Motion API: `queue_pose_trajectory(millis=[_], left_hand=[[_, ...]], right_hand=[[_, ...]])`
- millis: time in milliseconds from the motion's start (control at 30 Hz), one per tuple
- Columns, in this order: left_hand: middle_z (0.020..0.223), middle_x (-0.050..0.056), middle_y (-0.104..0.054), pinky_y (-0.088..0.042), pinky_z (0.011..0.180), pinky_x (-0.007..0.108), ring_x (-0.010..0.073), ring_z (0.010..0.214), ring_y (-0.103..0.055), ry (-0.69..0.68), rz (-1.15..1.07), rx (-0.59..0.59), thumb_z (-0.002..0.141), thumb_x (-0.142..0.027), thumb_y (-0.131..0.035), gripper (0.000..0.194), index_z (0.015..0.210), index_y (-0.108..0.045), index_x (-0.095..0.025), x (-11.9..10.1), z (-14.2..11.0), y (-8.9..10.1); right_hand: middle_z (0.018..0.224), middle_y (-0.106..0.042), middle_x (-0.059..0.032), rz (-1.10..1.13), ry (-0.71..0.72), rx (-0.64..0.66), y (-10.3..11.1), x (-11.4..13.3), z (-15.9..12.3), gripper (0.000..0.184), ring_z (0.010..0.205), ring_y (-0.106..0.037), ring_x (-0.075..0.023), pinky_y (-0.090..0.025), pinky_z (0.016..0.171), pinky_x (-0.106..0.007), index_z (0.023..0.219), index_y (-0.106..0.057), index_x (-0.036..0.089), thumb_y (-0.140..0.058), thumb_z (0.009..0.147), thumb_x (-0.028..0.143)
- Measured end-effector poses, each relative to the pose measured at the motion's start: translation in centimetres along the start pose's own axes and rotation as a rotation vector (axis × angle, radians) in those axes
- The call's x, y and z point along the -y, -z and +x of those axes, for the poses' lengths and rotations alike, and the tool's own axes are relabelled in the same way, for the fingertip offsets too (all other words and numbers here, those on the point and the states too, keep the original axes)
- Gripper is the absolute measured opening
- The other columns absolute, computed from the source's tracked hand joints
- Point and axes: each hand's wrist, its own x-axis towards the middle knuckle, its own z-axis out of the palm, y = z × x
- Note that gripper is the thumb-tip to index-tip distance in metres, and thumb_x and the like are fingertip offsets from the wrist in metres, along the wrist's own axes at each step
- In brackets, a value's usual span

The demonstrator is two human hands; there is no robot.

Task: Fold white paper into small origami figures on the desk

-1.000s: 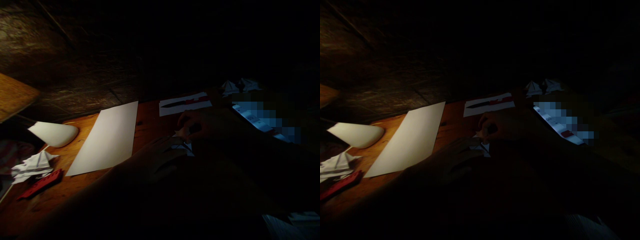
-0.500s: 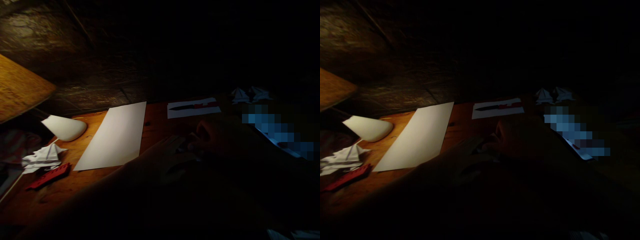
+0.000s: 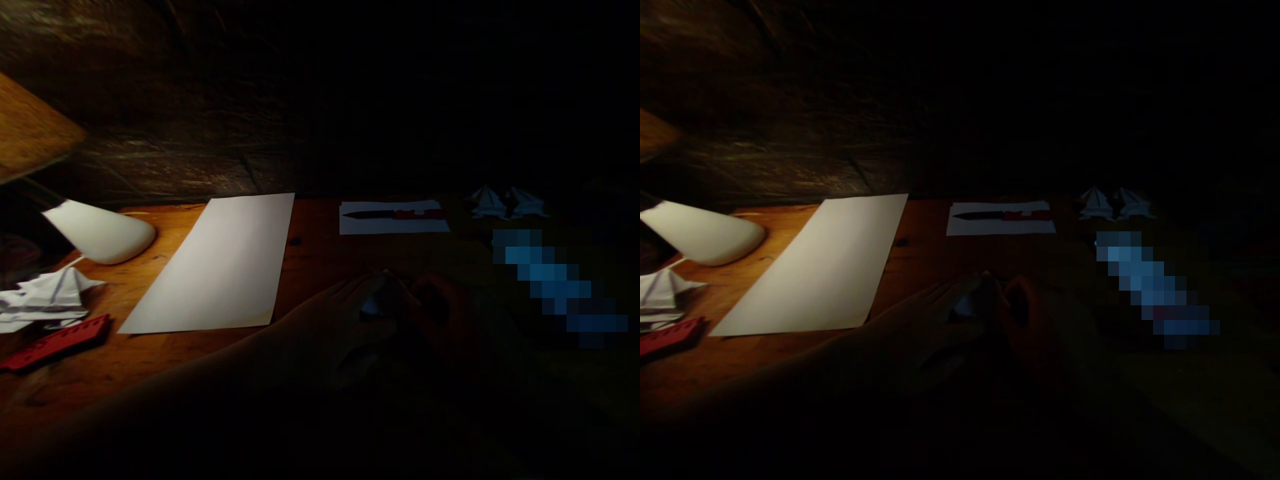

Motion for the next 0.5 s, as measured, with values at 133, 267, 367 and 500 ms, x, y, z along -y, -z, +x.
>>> queue_pose_trajectory(millis=[133, 267, 367, 500], left_hand=[[0.166, 0.020, -0.030, -0.040, 0.120, 0.059, 0.0420, 0.154, -0.032, 0.009, 0.007, -0.015, 0.091, -0.032, -0.066, 0.039, 0.129, -0.066, -0.021, -0.1, 0.1, 0.1], [0.159, 0.018, -0.040, -0.042, 0.118, 0.055, 0.0396, 0.150, -0.038, -0.010, 0.005, 0.002, 0.090, -0.031, -0.067, 0.033, 0.121, -0.070, -0.021, -0.3, 0.5, 0.5], [0.157, 0.017, -0.041, -0.041, 0.120, 0.053, 0.0368, 0.149, -0.039, -0.010, 0.005, -0.009, 0.091, -0.028, -0.064, 0.027, 0.116, -0.071, -0.019, -0.4, 0.8, 0.7], [0.159, 0.017, -0.041, -0.043, 0.118, 0.055, 0.0370, 0.146, -0.042, -0.012, -0.010, -0.016, 0.092, -0.029, -0.065, 0.026, 0.115, -0.069, -0.019, -0.4, 0.8, 0.9]], right_hand=[[0.081, -0.073, -0.0060, -0.079, 0.058, -0.053, -0.5, 0.5, -0.3, 0.017, 0.073, -0.067, -0.0240, -0.049, 0.061, -0.033, 0.099, -0.067, 0.027, -0.056, 0.097, 0.040], [0.098, -0.073, -0.0073, -0.169, 0.124, -0.013, 0.2, 1.6, -0.9, 0.017, 0.081, -0.068, -0.0240, -0.051, 0.064, -0.033, 0.101, -0.069, 0.027, -0.052, 0.098, 0.030], [0.098, -0.073, -0.0070, -0.207, 0.185, 0.011, 1.1, 2.6, -1.2, 0.018, 0.082, -0.067, -0.0225, -0.049, 0.065, -0.031, 0.094, -0.069, 0.026, -0.051, 0.098, 0.025], [0.096, -0.073, -0.0056, -0.307, 0.258, 0.006, 1.2, 2.9, -1.3, 0.018, 0.077, -0.065, -0.0198, -0.046, 0.062, -0.029, 0.092, -0.070, 0.025, -0.053, 0.097, 0.021]])
